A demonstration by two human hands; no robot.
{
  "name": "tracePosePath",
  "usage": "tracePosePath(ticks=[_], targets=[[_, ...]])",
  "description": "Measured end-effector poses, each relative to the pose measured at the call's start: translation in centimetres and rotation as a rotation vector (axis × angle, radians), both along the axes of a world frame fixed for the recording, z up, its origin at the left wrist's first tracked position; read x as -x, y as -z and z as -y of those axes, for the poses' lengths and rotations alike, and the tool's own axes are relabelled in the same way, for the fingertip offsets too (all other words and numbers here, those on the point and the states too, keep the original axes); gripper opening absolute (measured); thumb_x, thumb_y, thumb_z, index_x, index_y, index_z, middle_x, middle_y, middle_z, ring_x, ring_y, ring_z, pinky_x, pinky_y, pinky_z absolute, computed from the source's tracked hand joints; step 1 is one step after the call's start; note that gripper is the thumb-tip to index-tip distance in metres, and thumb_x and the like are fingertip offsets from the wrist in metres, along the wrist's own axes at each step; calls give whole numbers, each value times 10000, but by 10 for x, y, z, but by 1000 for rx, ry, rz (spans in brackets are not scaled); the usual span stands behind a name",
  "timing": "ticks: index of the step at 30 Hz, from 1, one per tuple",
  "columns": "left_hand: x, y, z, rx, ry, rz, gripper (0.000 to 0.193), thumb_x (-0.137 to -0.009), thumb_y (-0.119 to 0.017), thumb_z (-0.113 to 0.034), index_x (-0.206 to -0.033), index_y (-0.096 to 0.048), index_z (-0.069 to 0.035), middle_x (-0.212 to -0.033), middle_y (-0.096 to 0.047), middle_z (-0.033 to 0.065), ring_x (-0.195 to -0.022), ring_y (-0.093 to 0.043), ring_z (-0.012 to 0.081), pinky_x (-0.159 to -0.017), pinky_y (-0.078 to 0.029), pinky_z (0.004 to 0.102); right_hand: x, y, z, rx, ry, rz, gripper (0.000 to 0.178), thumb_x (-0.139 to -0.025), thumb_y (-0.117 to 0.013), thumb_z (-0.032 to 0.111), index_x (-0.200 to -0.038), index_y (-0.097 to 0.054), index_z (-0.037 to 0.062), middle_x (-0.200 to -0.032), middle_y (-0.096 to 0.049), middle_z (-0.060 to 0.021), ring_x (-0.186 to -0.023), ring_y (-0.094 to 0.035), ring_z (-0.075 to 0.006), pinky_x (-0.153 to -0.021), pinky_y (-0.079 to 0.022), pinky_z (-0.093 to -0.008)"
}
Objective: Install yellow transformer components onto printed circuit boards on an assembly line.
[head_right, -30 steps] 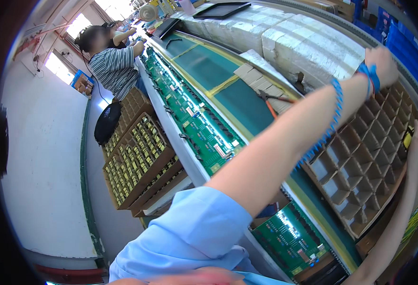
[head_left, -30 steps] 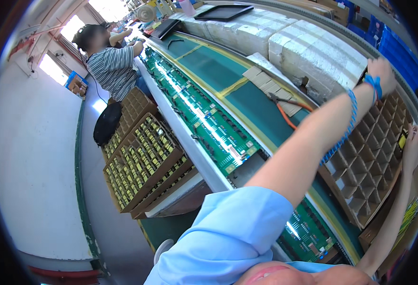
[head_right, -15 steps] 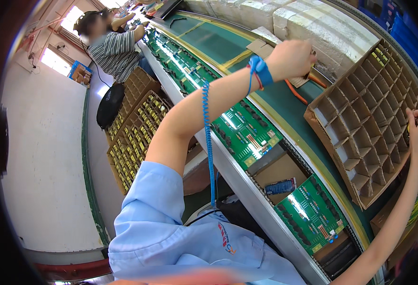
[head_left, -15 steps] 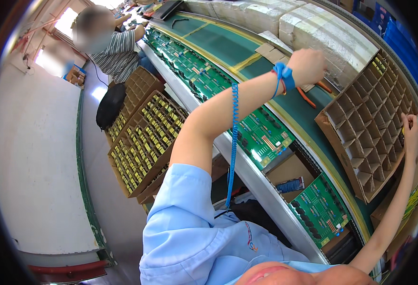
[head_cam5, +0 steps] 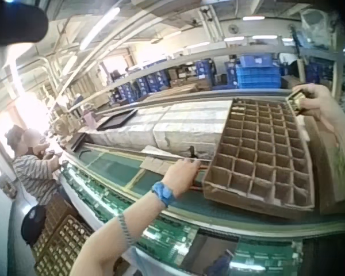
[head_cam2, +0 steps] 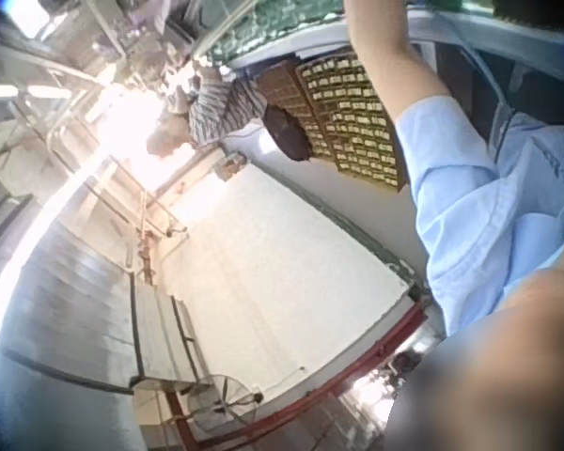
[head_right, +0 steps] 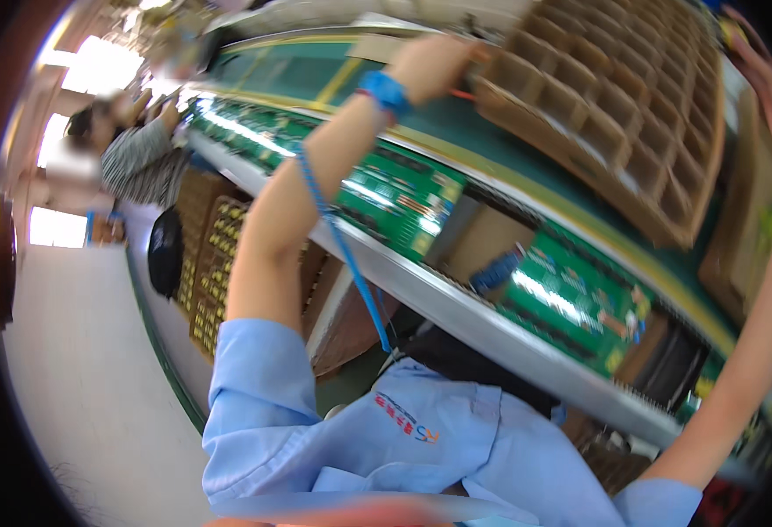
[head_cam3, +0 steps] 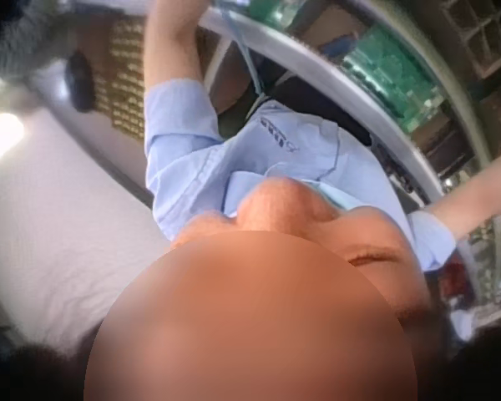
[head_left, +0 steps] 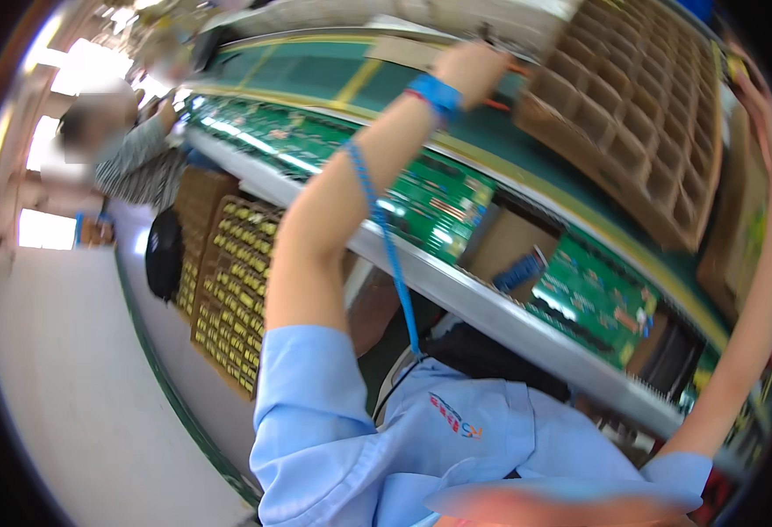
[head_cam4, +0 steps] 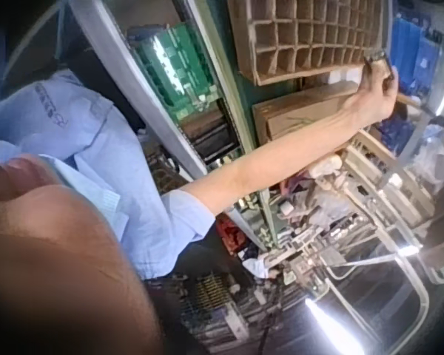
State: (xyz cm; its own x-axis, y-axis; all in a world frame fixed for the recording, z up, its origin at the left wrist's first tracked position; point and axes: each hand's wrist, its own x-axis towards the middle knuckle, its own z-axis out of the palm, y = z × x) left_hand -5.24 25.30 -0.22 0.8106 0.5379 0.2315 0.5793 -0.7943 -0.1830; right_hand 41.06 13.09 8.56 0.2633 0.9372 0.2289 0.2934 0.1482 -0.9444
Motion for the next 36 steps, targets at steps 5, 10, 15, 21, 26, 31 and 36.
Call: tracePosePath(ticks=[5,10,15,21,26,31,36], targets=[[21,-61,36,396,2,545,374,-884,-686,-195,-1200,-570,-35,-1016,-694,137,-854,-687,206,-718,-538,310,113,-38,128,-37,88,-91,436,-922,-639,255,-1287,-501,60,-1132,-630,-80,-993,-624,-163,-841,-499,-306],[15,-63,155,827,53,784,379,-775,-757,-25,-1126,-618,0,-978,-628,25,-847,-544,78,-765,-505,242,83,9,217,64,-47,-137,509,-960,-588,249,-1408,-439,61,-1245,-586,-51,-1091,-582,-126,-889,-502,-277],[-5,-34,220,1311,71,764,448,-835,-655,72,-1252,-511,-5,-1081,-575,50,-963,-554,110,-882,-460,241,126,46,248,68,-8,-177,546,-884,-677,233,-1345,-473,22,-1201,-570,-44,-1053,-584,-115,-878,-503,-267],[-41,-7,241,1522,65,583,439,-869,-589,99,-1283,-483,-3,-1148,-567,94,-1048,-576,136,-866,-499,249,135,59,277,84,-37,-260,597,-839,-739,255,-1317,-484,5,-1212,-580,-91,-1121,-562,-162,-965,-467,-308],[-40,6,236,1520,53,592,442,-870,-590,97,-1288,-474,18,-1183,-562,111,-1079,-574,149,-893,-510,265,130,74,294,117,-22,-281,590,-811,-770,270,-1264,-505,0,-1225,-578,-121,-1138,-560,-195,-987,-453,-331],[-39,5,237,1550,81,606,440,-874,-601,83,-1290,-471,20,-1196,-546,114,-1103,-560,161,-906,-505,266,126,86,297,108,-16,-336,587,-811,-771,272,-1262,-509,2,-1214,-582,-123,-1130,-564,-194,-987,-449,-327],[-40,4,235,1551,53,578,446,-883,-658,-26,-1283,-470,28,-1239,-575,143,-1114,-570,196,-999,-445,338,123,91,296,120,-40,-327,580,-811,-769,275,-1254,-514,2,-1204,-588,-121,-1127,-564,-191,-988,-445,-324]])
